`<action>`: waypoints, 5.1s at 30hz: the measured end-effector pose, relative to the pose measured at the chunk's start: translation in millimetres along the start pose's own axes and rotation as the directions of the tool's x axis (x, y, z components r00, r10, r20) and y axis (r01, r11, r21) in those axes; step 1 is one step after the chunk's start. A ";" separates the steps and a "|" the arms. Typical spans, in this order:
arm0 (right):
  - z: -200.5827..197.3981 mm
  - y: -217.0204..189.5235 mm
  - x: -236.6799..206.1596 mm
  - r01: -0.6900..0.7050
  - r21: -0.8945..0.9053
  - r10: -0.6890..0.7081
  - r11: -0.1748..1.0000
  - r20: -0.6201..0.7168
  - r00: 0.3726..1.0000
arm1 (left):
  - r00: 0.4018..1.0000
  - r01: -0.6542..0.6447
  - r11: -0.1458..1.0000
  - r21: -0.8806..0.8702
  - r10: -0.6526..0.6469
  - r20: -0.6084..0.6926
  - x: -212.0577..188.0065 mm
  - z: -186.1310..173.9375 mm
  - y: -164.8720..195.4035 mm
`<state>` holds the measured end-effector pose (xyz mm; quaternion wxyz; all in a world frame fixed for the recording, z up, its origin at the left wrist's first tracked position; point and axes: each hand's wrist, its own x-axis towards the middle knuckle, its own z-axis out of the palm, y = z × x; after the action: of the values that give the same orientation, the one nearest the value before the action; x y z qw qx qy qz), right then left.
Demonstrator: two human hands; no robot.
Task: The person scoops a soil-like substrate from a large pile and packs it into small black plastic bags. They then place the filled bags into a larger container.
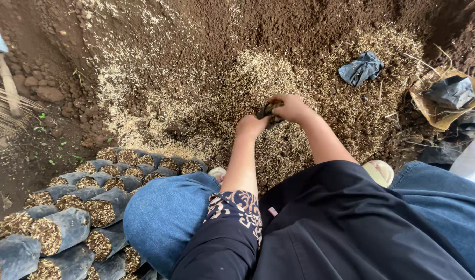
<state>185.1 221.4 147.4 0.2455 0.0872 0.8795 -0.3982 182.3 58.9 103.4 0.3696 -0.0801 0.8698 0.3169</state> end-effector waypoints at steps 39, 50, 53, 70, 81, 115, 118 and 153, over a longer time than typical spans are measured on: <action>-16.0 8.8 66.0 -0.018 0.015 0.020 1.000 -0.118 0.993 | 0.999 0.001 0.993 0.117 -0.004 0.033 -2.2 -1.3 5.4; -1.3 -4.0 -5.4 0.018 0.042 -0.017 0.999 -0.018 1.000 | 0.994 0.086 0.996 0.006 -0.086 0.071 -15.0 11.2 7.4; 5.1 4.6 3.4 0.099 0.015 -0.099 0.995 -0.033 0.995 | 0.999 -0.001 1.000 0.001 0.001 -0.033 -21.1 10.4 9.5; -9.6 7.2 4.5 -0.088 0.082 0.084 0.993 0.048 0.995 | 0.860 -0.384 0.919 -0.090 0.320 -0.398 15.9 20.7 2.8; -0.3 25.3 18.7 -0.059 -0.139 0.031 0.989 -0.194 0.980 | 0.944 -0.172 0.979 -0.107 0.133 -0.302 37.8 30.8 -21.8; -11.1 32.1 8.4 -0.242 0.012 0.242 0.970 -0.111 0.964 | 0.971 -0.146 0.986 -0.085 0.126 -0.205 7.3 6.6 7.4; -18.1 37.1 8.5 -0.173 -0.024 0.166 0.985 -0.180 0.970 | 0.924 -0.245 0.969 0.036 0.244 -0.294 18.1 16.1 10.2; 68.7 45.9 9.8 0.249 -0.500 -0.460 0.829 -0.358 0.812 | 1.000 -0.020 0.999 0.031 0.020 -0.002 10.5 32.5 -7.3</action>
<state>217.5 200.6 73.7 -0.0401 -0.0467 0.9777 -0.2008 196.8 74.0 75.5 0.3665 -0.0661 0.8758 0.3071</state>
